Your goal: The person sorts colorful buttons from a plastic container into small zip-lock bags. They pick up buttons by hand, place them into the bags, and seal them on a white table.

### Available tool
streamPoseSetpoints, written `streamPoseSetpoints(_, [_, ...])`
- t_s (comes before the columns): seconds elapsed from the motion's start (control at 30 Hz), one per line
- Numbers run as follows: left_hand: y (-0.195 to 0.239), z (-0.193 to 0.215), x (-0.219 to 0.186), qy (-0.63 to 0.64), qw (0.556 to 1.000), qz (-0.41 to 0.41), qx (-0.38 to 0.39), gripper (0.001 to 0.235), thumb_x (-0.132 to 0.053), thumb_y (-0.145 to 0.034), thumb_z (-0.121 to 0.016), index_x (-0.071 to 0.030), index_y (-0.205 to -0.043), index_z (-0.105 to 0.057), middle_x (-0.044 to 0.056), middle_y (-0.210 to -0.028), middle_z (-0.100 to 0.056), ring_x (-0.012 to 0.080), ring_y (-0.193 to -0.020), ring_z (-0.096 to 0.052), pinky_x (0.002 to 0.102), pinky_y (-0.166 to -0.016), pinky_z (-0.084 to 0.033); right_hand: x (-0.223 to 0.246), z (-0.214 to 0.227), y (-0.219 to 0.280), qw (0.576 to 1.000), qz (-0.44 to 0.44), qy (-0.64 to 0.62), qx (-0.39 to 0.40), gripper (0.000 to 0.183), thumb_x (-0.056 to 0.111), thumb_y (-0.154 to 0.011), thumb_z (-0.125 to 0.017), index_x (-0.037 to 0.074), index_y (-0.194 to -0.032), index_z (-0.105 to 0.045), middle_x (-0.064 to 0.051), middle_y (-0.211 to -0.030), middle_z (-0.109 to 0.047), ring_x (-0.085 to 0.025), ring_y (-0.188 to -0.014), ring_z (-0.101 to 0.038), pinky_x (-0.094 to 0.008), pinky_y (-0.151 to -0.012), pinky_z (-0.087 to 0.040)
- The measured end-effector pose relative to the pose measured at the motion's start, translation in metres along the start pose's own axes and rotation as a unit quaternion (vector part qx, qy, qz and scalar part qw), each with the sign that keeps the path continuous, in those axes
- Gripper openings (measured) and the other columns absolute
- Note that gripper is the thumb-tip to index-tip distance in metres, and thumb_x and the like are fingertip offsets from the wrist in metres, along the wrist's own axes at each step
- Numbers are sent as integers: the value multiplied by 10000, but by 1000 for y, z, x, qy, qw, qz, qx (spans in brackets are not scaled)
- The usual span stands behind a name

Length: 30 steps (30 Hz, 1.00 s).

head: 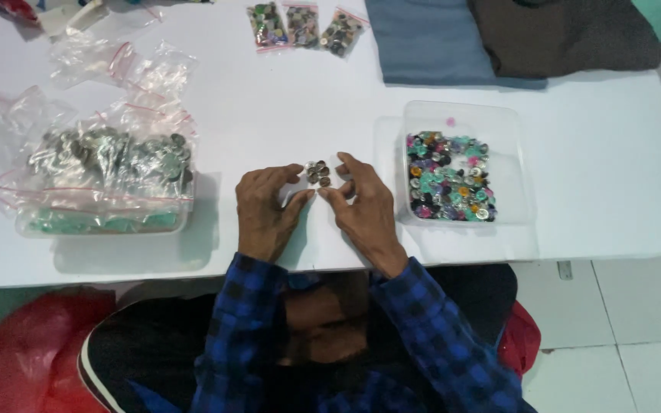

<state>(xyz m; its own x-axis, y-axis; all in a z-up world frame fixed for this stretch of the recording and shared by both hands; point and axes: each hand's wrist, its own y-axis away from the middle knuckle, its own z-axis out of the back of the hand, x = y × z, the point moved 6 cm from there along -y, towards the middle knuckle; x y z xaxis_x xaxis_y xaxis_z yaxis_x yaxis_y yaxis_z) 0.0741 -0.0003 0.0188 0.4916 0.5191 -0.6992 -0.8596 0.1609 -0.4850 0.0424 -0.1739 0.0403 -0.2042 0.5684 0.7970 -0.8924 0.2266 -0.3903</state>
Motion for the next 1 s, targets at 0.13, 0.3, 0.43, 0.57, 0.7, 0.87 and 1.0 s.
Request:
streamPoseSetpoints(0.13, [-3, 5, -30, 15, 999, -41, -10, 328, -265, -863, -839, -136, -1146, -735, 79, -1009, -749, 329, -1058, -679, 466, -971, -469, 26, 16, 21, 997, 76, 12, 14, 444, 118, -974, -684, -58, -1362, -560, -266, -1170, -641, -368, -822, -727, -445, -706, -620])
streamPoseSetpoints(0.3, [-12, 0, -88, 41, 994, -96, -42, 181, -153, -935, -780, -107, -1107, -747, 81, -1110, -722, 313, -1147, -678, 419, -975, -512, 67, 90, 30, 984, 159, 66, -43, 248, 118, -961, -709, 72, -1204, -721, -97, -983, -739, -236, -727, -749, -304, -573, -620])
streamPoseSetpoints(0.43, [-39, -39, -135, 53, 985, -165, -12, 169, -108, -922, -774, -104, -1089, -745, 74, -1061, -734, 308, -1117, -694, 428, -956, -516, 9, 159, -31, 980, 134, 149, 0, 147, 136, -1016, -685, 118, -1143, -755, -59, -961, -753, -228, -778, -747, -346, -699, -614])
streamPoseSetpoints(0.57, [-62, -107, -140, -48, 977, -179, 102, 198, -107, -927, -697, -152, -1120, -691, 61, -1157, -669, 322, -1157, -637, 483, -937, -493, -70, 168, -81, 938, 2, 285, 199, 244, 2, -962, -594, 46, -1137, -758, -219, -925, -744, -425, -844, -736, -487, -696, -589])
streamPoseSetpoints(0.7, [-70, -153, -129, -136, 964, -156, 167, 379, -11, -804, -688, -177, -1143, -655, 43, -1181, -616, 312, -1172, -584, 531, -989, -461, -89, 161, -101, 906, 1, 347, 243, 325, -31, -910, -603, 55, -1177, -767, -224, -911, -756, -427, -838, -750, -490, -679, -610])
streamPoseSetpoints(0.87, [-67, -162, -118, -120, 964, -130, 199, 385, -5, -845, -610, -199, -1177, -642, 33, -1160, -639, 287, -1145, -604, 481, -990, -460, -74, 149, -97, 889, 35, 364, 277, 267, 98, -898, -690, 151, -1145, -774, -156, -987, -747, -413, -928, -729, -573, -768, -597])
streamPoseSetpoints(1.0, [-68, -168, -107, -131, 962, -130, 203, 324, -120, -884, -611, -250, -1180, -629, -10, -1082, -647, 244, -1106, -598, 441, -1003, -449, -64, 147, -96, 870, 2, 372, 325, 270, 110, -953, -650, 132, -1203, -750, -166, -936, -762, -361, -876, -754, -517, -807, -610])
